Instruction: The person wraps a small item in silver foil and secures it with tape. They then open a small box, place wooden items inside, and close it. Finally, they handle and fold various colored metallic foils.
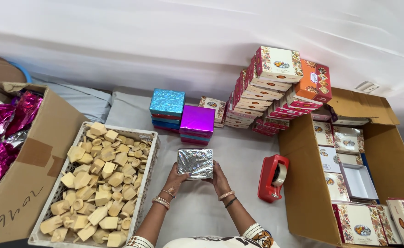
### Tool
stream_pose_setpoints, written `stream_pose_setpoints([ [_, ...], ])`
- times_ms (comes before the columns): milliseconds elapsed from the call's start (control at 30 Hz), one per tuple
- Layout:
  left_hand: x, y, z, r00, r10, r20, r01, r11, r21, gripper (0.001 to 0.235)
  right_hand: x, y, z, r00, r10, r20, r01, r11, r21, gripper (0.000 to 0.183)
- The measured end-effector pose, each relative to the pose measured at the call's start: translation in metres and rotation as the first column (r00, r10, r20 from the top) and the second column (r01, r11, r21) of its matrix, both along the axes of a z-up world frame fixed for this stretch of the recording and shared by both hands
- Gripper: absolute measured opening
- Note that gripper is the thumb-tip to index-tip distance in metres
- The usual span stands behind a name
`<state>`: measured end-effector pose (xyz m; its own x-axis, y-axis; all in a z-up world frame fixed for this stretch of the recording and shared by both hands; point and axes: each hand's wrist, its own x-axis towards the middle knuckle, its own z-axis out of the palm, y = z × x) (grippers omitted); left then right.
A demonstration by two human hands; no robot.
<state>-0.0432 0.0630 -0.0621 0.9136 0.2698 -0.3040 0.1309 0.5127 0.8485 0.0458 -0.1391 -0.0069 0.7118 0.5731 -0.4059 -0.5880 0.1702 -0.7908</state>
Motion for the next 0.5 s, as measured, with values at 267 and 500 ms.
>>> stream_pose_setpoints([
  [267, 0.035, -0.027, 0.003, 0.998, -0.058, -0.032, 0.055, 0.994, -0.091, 0.068, 0.02, -0.024, -0.025, 0.989, -0.126, -0.081, 0.129, 0.991, 0.023, 0.063],
  [500, 0.066, -0.058, 0.002, 0.986, -0.152, -0.061, 0.143, 0.981, -0.132, 0.066, 0.051, -0.064, -0.07, 0.964, -0.2, -0.173, 0.205, 0.979, 0.012, 0.052],
])
